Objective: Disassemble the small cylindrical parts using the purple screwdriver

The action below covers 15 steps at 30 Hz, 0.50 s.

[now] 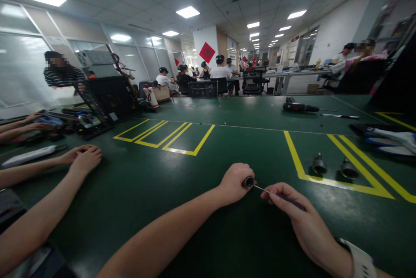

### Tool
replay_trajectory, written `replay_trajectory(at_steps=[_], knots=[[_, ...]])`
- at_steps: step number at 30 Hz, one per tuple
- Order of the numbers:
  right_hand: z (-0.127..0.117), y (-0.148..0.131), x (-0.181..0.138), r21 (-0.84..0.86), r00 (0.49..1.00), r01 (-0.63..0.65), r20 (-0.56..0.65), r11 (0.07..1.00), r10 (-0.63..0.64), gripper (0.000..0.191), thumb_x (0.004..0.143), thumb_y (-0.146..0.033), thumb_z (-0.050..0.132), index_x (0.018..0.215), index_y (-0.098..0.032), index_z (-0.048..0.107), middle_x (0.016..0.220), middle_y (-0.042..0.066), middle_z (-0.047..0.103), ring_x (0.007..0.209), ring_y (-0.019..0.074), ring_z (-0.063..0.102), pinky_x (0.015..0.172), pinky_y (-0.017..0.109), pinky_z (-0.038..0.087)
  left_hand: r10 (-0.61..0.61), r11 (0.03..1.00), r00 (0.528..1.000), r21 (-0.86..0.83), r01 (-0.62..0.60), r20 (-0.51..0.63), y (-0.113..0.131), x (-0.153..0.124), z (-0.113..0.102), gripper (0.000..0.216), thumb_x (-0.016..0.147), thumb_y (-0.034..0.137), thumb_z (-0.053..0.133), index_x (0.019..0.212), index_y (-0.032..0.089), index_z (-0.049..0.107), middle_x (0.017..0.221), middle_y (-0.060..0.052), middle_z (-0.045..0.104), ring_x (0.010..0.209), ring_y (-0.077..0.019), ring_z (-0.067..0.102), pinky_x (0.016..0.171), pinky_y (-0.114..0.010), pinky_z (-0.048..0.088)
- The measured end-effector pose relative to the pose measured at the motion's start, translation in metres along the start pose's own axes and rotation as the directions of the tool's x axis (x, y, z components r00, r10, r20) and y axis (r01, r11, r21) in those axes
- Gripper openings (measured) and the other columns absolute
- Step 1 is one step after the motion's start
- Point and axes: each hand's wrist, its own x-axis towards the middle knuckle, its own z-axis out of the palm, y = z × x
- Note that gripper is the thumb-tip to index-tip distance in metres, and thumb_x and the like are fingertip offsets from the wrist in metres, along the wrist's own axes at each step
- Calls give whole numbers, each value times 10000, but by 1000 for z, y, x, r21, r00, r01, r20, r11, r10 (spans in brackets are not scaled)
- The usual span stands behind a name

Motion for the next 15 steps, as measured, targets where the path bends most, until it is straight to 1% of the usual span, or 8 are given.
replay_trajectory(at_steps=[2, 4, 9, 12, 15], knots=[[0, -1, 1, 22, 1000, -1, 8, 1000, 1, 200, 725, -415, 662, 720, -214, 669, 814, 38, 664, 872, 246, 550, 801, 373, 381, 1, 1000, 1000, -14, -1, -2, 1, 0, 0, 163, 807, 222, 599, 678, 162, 519, 703, 11, 527, 689, -125, 494, 702, -262, 395], [-1, 0, 3, 92, 1000, -15, 16, 996, 14, 179, 725, -391, 667, 720, -212, 671, 813, 39, 668, 860, 239, 558, 807, 372, 390, -9, 998, 1000, -62, 7, -24, 0, 0, 0, 171, 801, 230, 610, 678, 163, 511, 702, 18, 518, 682, -117, 490, 698, -253, 397], [-7, 3, 8, 245, 996, -73, 63, 967, 59, 155, 755, -361, 657, 767, -208, 680, 835, 45, 675, 872, 230, 582, 805, 368, 413, -87, 983, 996, -164, 82, -29, -3, 3, 0, 207, 755, 230, 650, 646, 163, 487, 679, 26, 486, 652, -111, 463, 641, -238, 387], [-8, 5, 10, 292, 994, -93, 83, 952, 71, 149, 761, -351, 657, 779, -205, 682, 837, 49, 684, 878, 226, 589, 813, 366, 416, -115, 973, 993, -208, 104, -38, -3, 4, -1, 231, 743, 242, 662, 633, 159, 477, 668, 30, 469, 632, -103, 445, 614, -230, 374], [-8, 4, 11, 314, 994, -99, 82, 944, 77, 141, 757, -347, 665, 762, -207, 681, 826, 44, 686, 867, 218, 588, 811, 358, 417, -111, 970, 993, -220, 100, -42, -3, 4, -1, 237, 747, 259, 661, 638, 159, 477, 672, 33, 468, 636, -102, 441, 620, -230, 372]])
